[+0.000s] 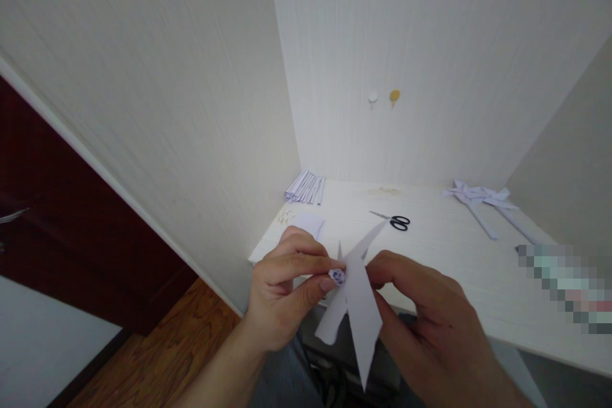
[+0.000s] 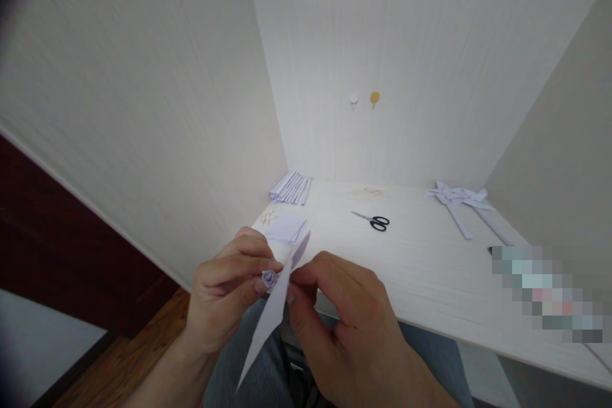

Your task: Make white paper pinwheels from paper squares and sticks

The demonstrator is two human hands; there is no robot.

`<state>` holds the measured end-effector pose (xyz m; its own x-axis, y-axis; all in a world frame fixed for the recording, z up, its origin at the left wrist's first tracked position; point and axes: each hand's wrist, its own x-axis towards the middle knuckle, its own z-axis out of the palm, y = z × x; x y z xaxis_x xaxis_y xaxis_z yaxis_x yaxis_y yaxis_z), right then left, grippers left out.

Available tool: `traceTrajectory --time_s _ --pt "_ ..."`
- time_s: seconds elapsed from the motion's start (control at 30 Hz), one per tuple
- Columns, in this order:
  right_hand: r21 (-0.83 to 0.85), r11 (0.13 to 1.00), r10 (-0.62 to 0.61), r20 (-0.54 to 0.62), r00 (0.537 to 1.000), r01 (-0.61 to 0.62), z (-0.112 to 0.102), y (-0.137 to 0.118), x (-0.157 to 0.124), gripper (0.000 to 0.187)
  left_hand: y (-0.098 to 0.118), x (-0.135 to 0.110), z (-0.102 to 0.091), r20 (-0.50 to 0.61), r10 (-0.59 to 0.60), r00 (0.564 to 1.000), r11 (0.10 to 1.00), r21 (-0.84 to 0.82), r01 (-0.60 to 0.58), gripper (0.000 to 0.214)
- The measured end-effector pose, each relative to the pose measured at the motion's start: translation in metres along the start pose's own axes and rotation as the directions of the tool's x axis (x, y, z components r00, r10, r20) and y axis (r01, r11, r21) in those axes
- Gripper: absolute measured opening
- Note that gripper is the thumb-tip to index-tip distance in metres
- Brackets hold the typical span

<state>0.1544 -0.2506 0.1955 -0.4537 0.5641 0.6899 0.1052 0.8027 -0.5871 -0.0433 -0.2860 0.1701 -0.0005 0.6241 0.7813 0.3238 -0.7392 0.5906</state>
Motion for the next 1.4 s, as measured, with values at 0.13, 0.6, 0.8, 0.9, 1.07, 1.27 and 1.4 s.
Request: traceTrajectory --time_s 0.13,0.6,0.8,0.9,1.07,1.27,1.4 --pt "0.030 0.999 0.020 0.032 0.999 -0.021 -0.001 0.002 0.002 0.017 0.002 0.001 -0.001 0.005 -0.015 1.000 1.000 0.012 0.015 0.016" --pt "0.189 0.953 0.198 0.193 0.961 -0.235 0.000 0.012 -0.003 0.015 0.000 0.003 0.002 0.028 -0.044 0.999 0.999 -0.016 0.044 0.012" --pt "0.193 0.952 0.199 0.204 0.959 -0.239 0.001 0.014 -0.006 0.022 -0.001 -0.001 0.002 0.029 -0.076 0.997 0.996 -0.033 0.077 0.015" --pt "0.177 0.952 0.214 0.197 0.957 -0.249 0.002 0.016 -0.007 0.022 -0.002 -0.003 0.001 0.018 -0.091 0.996 0.996 -0.022 0.091 0.016" --pt "0.107 0.960 0.238 0.178 0.955 -0.259 0.003 0.019 -0.007 0.026 -0.003 -0.003 0.001 0.005 -0.098 0.995 0.995 0.019 0.098 0.019" --pt "0.075 0.963 0.247 0.148 0.958 -0.260 0.002 0.019 -0.006 0.025 -0.002 -0.002 0.003 -0.051 -0.106 0.993 0.994 -0.004 0.106 0.018" --pt "0.095 0.961 0.239 0.185 0.953 -0.260 0.002 0.018 -0.006 0.026 -0.002 -0.001 0.004 -0.042 -0.108 0.993 0.994 -0.030 0.107 0.020"
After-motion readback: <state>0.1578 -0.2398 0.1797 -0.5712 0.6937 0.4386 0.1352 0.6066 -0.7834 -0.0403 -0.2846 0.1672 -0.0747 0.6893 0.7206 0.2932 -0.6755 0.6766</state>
